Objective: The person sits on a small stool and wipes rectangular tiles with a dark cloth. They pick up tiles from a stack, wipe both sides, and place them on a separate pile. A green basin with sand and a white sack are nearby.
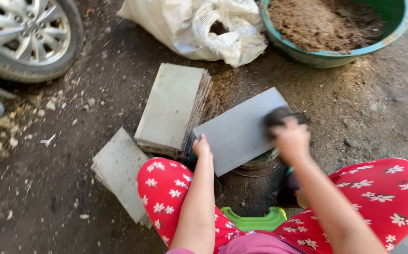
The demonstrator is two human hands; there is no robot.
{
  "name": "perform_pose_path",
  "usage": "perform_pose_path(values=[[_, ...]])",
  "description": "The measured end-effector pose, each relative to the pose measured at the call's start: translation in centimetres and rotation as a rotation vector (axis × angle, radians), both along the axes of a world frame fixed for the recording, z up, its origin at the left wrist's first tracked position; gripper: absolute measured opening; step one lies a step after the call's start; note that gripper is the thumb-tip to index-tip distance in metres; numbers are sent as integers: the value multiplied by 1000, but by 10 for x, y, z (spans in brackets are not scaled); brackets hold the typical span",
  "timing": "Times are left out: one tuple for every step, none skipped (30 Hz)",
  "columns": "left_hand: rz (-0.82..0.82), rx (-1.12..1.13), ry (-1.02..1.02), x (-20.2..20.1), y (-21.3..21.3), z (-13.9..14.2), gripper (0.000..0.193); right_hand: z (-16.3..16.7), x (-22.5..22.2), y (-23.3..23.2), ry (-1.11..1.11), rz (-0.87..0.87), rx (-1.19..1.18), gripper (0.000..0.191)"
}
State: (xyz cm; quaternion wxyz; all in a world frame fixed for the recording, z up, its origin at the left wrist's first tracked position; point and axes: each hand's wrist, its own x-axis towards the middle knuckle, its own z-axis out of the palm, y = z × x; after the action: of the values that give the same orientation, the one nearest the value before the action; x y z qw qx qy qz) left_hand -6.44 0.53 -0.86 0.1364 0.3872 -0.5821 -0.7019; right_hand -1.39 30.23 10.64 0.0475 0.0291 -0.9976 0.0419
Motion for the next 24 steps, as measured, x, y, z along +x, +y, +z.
perform_pose_path(values=[[4, -23, 9, 0, -1, 4, 32, 1, -13, 34, -44, -155, -11, 33], [37, -26, 45, 1, -3, 9, 32, 7, -31, 64, -55, -294, 52, 38], [56, -31, 75, 2, -4, 15, 33, 17, -44, 91, -43, -365, -15, 39], [71, -36, 117, -4, -6, 25, 34, 32, -55, 109, 20, -347, -46, 40], [62, -182, 257, -16, -7, 41, 33, 51, -66, 121, 92, -321, -76, 42], [61, -329, 387, -22, -9, 59, 32, 74, -72, 123, 207, -276, -152, 42], [57, -482, 503, -22, -10, 77, 32, 100, -75, 120, 308, -229, -230, 42], [-8, -500, 503, -23, -10, 96, 28, 128, -76, 109, 424, -114, -267, 40], [-76, -522, 503, -25, -9, 116, 26, 155, -74, 92, 539, -1, -305, 38], [-149, -547, 500, -22, -7, 133, 25, 181, -70, 70, 602, 96, -294, 40], [-168, -609, 501, -15, -6, 148, 22, 203, -64, 43, 662, 189, -284, 42], [-190, -671, 497, -7, -4, 159, 20, 220, -57, 13, 669, 256, -293, 43], [-215, -733, 494, -2, -2, 169, 18, 230, -51, -21, 675, 320, -301, 43], [-224, -759, 557, 4, 1, 175, 15, 234, -43, -52, 671, 406, -260, 43], [-235, -785, 623, 11, 2, 178, 12, 232, -37, -83, 632, 504, -310, 41], [-249, -809, 691, 16, 3, 178, 10, 227, -31, -107, 594, 600, -358, 39], [-235, -773, 716, 19, 3, 177, 10, 218, -27, -122, 606, 593, -297, 43], [-222, -736, 738, 23, 2, 173, 10, 209, -27, -127, 614, 586, -236, 46], [-208, -694, 753, 24, 0, 169, 9, 199, -30, -125, 614, 578, -173, 50], [-202, -679, 720, 25, -3, 164, 9, 191, -37, -111, 564, 473, -161, 45], [-190, -664, 685, 25, -6, 158, 9, 187, -49, -86, 513, 373, -147, 40], [-180, -648, 650, 25, -10, 152, 9, 183, -63, -57, 511, 236, -69, 42], [-206, -650, 645, 23, -14, 146, 9, 181, -80, -25, 475, 71, -149, 36], [-231, -651, 642, 22, -17, 140, 9, 178, -96, 7, 384, -77, -187, 35]])
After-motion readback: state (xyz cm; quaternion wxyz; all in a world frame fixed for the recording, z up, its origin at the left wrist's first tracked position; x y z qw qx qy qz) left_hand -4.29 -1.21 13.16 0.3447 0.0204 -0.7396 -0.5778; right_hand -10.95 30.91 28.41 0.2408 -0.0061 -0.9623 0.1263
